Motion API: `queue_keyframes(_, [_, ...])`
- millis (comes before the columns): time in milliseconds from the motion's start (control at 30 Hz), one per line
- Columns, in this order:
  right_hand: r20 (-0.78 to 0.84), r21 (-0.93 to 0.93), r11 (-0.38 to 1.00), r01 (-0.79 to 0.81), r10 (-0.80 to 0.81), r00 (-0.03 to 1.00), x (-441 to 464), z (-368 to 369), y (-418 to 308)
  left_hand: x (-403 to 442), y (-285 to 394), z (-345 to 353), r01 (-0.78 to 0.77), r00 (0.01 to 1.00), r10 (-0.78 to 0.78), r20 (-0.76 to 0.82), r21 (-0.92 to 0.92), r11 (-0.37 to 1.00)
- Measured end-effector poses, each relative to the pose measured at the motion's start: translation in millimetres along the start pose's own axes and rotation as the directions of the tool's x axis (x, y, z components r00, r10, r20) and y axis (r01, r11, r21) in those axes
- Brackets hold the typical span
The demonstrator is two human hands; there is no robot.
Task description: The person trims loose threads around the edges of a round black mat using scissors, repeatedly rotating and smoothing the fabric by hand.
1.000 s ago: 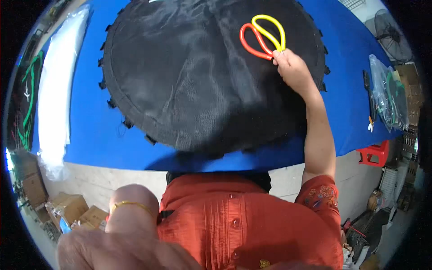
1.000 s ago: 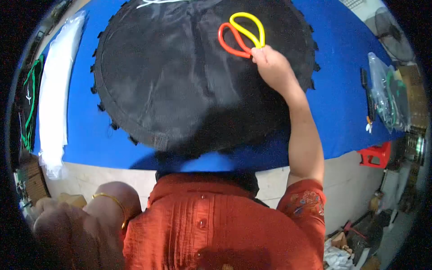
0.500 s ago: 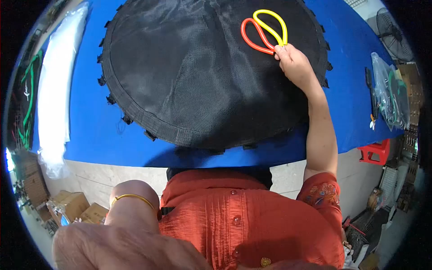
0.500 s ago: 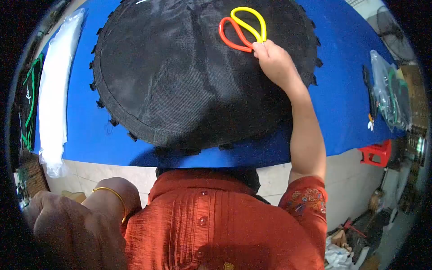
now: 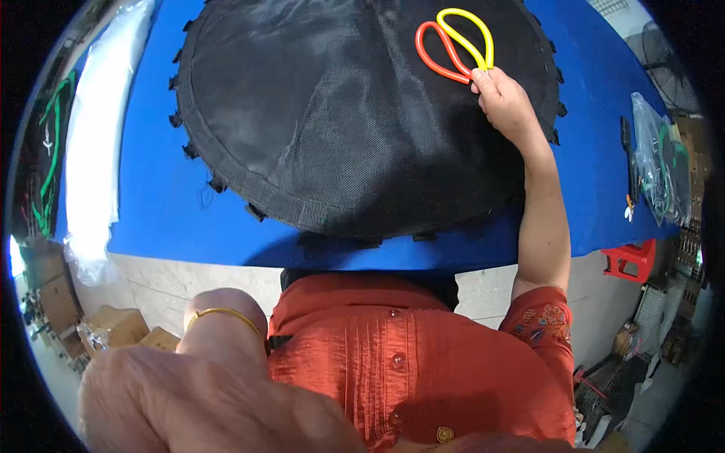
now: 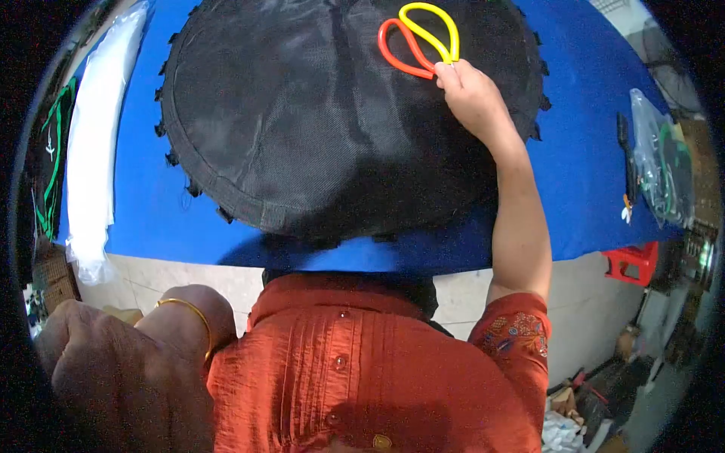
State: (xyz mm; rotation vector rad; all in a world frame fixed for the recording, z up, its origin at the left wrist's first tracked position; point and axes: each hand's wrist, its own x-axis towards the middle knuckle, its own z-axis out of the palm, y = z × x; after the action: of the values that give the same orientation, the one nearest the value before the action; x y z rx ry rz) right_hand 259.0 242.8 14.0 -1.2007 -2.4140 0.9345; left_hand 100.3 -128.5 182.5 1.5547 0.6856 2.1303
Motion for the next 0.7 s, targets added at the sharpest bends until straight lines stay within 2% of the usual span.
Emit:
queue_keyframes(533, [-0.004,0.026,0.999,0.039,-0.039,0.999,2,4,5,13,-4,8,0.078,0.996,-0.079,0.031,0.02,0.997])
queue_keyframes(700, [0.001,0.039,0.999,0.028,-0.029,1.0,0,-2,-2,24,-19,0,0.171,0.985,-0.173,0.022,0.062,0.983])
